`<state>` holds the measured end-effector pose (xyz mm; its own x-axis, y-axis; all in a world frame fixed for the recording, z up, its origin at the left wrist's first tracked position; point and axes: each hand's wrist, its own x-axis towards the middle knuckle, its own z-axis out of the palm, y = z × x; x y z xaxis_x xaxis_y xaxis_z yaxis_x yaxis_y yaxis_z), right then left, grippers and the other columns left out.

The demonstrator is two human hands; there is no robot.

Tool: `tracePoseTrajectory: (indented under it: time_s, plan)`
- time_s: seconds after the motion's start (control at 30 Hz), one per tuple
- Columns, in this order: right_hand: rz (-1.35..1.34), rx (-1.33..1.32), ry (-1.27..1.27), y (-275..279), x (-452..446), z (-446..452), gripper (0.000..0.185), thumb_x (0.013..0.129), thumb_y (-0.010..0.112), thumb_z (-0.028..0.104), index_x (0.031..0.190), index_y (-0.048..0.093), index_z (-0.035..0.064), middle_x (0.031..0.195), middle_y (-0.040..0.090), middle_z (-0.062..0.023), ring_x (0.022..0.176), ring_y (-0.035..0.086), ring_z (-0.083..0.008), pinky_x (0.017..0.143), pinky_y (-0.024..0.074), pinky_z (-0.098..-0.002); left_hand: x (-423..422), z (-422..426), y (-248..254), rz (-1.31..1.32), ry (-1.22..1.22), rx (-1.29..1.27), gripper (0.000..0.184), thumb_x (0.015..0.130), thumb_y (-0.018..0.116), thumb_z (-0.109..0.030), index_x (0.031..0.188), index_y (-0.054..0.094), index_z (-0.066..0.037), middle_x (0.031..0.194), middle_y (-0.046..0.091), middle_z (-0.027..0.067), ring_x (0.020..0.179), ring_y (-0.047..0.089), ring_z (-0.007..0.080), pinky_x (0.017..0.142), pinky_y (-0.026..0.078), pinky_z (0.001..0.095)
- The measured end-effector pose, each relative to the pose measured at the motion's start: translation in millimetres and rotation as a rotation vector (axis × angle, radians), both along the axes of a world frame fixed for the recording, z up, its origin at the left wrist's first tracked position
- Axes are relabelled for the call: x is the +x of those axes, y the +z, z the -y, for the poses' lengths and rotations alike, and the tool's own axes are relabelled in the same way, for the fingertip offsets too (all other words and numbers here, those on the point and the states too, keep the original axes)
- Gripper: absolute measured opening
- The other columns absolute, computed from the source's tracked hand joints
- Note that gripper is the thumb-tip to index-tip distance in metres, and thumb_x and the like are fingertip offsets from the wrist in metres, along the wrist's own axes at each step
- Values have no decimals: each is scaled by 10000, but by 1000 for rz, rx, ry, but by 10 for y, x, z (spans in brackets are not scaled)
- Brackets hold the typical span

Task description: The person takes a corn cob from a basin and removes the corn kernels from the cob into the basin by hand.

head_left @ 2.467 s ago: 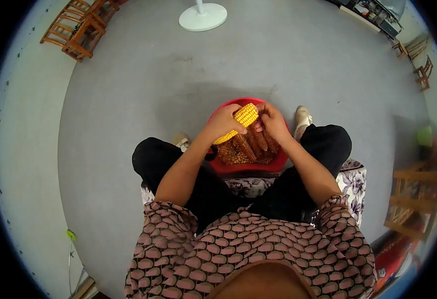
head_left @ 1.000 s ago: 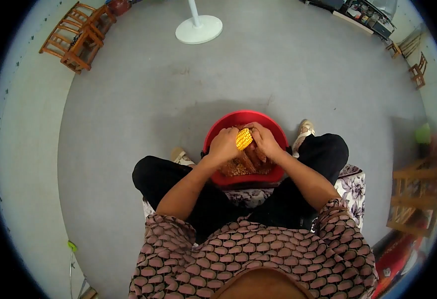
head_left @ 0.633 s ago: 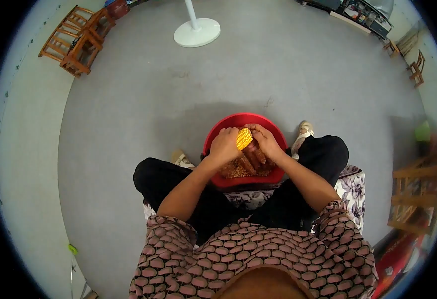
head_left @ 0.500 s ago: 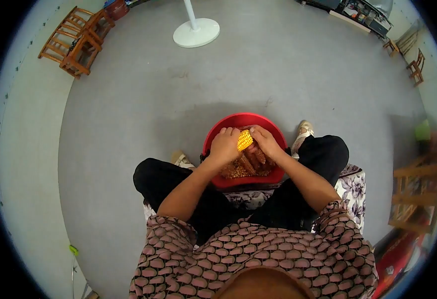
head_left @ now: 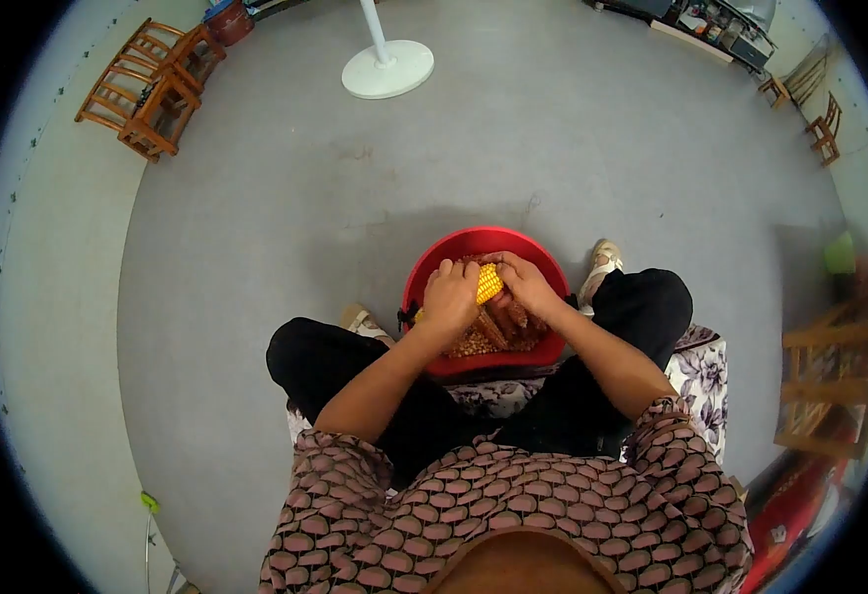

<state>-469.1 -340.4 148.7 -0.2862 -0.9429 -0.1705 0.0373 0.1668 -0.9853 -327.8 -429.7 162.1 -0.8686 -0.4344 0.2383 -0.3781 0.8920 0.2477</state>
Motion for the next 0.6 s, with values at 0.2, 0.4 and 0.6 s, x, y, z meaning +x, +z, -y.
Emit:
tracePoseTrajectory:
  time_s: [0.2, 0.4, 0.6]
  plan:
    - [-478, 80, 34, -43, 26, -25, 302, 838, 351, -4, 1108, 485, 0, 989, 559, -113, 720, 595, -185, 575, 521, -274, 15, 0, -51, -13, -4, 64, 259, 596, 604, -53, 829, 493, -23, 746, 573, 127, 758, 510, 311, 654, 435, 392]
    - [183, 82, -128, 16, 14, -1, 297, 855, 357, 51, 1125, 472, 10, 934, 564, -103, 659, 585, -162, 562, 521, -284, 6, 13, -53, -91, 34, 33, 265, 583, 617, -52, 816, 492, -31, 749, 570, 128, 759, 512, 308, 646, 436, 390]
    - [160, 143, -28, -101, -9, 18, 291, 895, 391, 170, 1117, 474, 1, 899, 561, -95, 640, 580, -154, 552, 529, -292, 15, -14, -23, -78, 18, -17, 238, 595, 601, -49, 811, 502, -37, 760, 554, 122, 760, 507, 300, 653, 429, 385]
